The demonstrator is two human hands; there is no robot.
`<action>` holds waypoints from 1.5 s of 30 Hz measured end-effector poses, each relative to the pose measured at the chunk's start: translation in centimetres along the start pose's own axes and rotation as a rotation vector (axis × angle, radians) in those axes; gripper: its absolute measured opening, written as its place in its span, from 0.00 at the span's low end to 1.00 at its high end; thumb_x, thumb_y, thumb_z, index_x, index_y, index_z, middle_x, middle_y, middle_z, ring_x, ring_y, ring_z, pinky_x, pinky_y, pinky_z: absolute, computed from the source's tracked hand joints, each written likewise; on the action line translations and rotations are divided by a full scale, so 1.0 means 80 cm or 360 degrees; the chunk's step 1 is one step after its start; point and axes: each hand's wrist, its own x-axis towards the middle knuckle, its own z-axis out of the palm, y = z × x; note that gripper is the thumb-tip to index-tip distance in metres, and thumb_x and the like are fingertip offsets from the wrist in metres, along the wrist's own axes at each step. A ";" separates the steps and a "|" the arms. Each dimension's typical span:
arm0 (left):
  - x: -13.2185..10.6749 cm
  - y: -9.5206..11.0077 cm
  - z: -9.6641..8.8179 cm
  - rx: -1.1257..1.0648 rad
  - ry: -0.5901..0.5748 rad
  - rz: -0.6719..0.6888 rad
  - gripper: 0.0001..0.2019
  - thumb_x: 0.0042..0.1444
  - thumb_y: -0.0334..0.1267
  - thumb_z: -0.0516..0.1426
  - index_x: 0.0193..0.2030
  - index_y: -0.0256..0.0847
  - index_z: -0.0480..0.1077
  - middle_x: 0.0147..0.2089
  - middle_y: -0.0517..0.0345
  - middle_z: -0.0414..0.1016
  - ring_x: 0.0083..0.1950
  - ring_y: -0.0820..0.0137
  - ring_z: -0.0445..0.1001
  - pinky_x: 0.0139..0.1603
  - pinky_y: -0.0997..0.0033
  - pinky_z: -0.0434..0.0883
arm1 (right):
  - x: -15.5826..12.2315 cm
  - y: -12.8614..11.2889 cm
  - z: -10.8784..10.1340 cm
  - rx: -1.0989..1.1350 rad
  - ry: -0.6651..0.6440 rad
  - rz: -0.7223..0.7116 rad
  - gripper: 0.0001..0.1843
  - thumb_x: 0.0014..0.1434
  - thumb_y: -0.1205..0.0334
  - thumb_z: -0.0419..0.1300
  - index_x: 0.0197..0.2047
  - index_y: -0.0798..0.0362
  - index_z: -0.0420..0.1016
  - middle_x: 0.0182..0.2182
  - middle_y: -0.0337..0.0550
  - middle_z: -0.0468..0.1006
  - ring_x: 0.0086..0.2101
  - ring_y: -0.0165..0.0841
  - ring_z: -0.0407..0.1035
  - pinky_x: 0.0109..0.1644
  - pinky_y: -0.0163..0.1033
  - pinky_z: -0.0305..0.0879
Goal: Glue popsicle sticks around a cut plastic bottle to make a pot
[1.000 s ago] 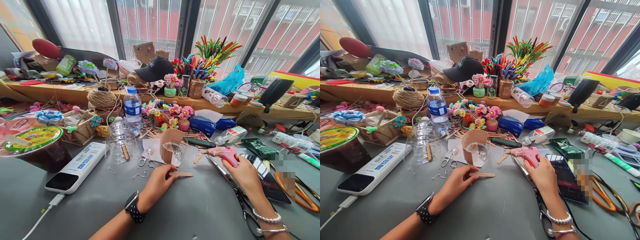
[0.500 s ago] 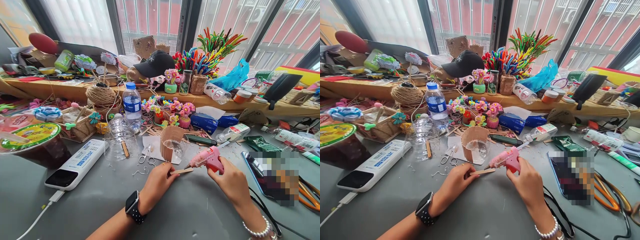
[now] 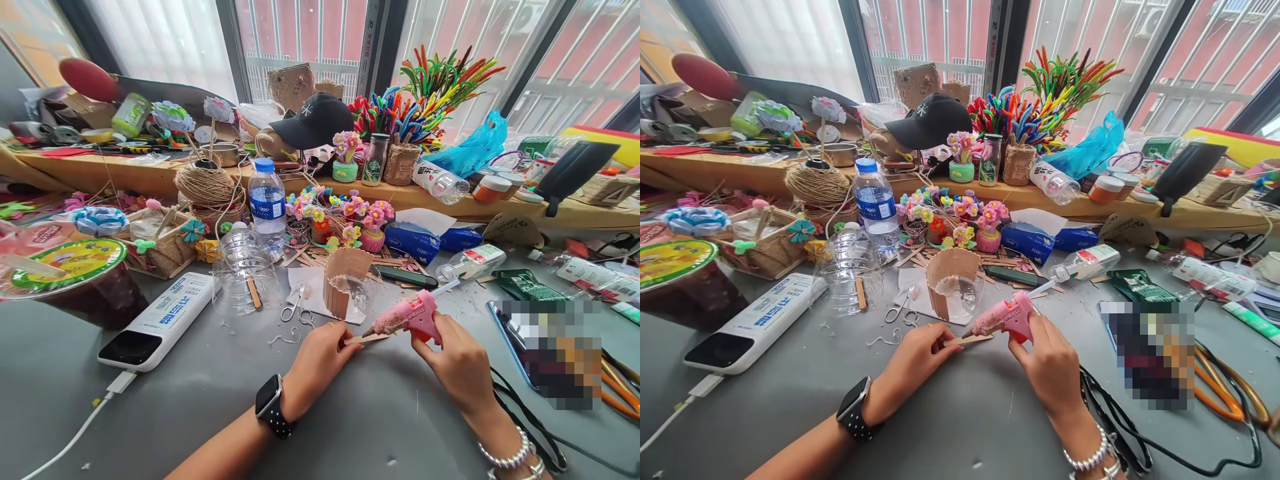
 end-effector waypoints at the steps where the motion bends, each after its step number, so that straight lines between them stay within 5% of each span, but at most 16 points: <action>1: 0.000 0.000 0.000 0.0000 -0.0005 0.0000 0.07 0.53 0.40 0.53 0.30 0.38 0.67 0.31 0.57 0.73 0.31 0.69 0.68 0.32 0.73 0.61 | 0.000 -0.001 0.000 -0.0002 0.0006 -0.0015 0.08 0.52 0.61 0.52 0.32 0.56 0.66 0.22 0.40 0.68 0.23 0.31 0.63 0.26 0.34 0.55; 45: 0.001 0.000 0.003 0.0067 0.0022 0.0009 0.08 0.51 0.40 0.56 0.28 0.38 0.67 0.28 0.59 0.72 0.28 0.71 0.68 0.29 0.75 0.61 | 0.000 0.001 0.003 0.0084 0.0149 -0.0231 0.10 0.54 0.63 0.53 0.36 0.61 0.68 0.24 0.44 0.70 0.25 0.33 0.66 0.28 0.36 0.62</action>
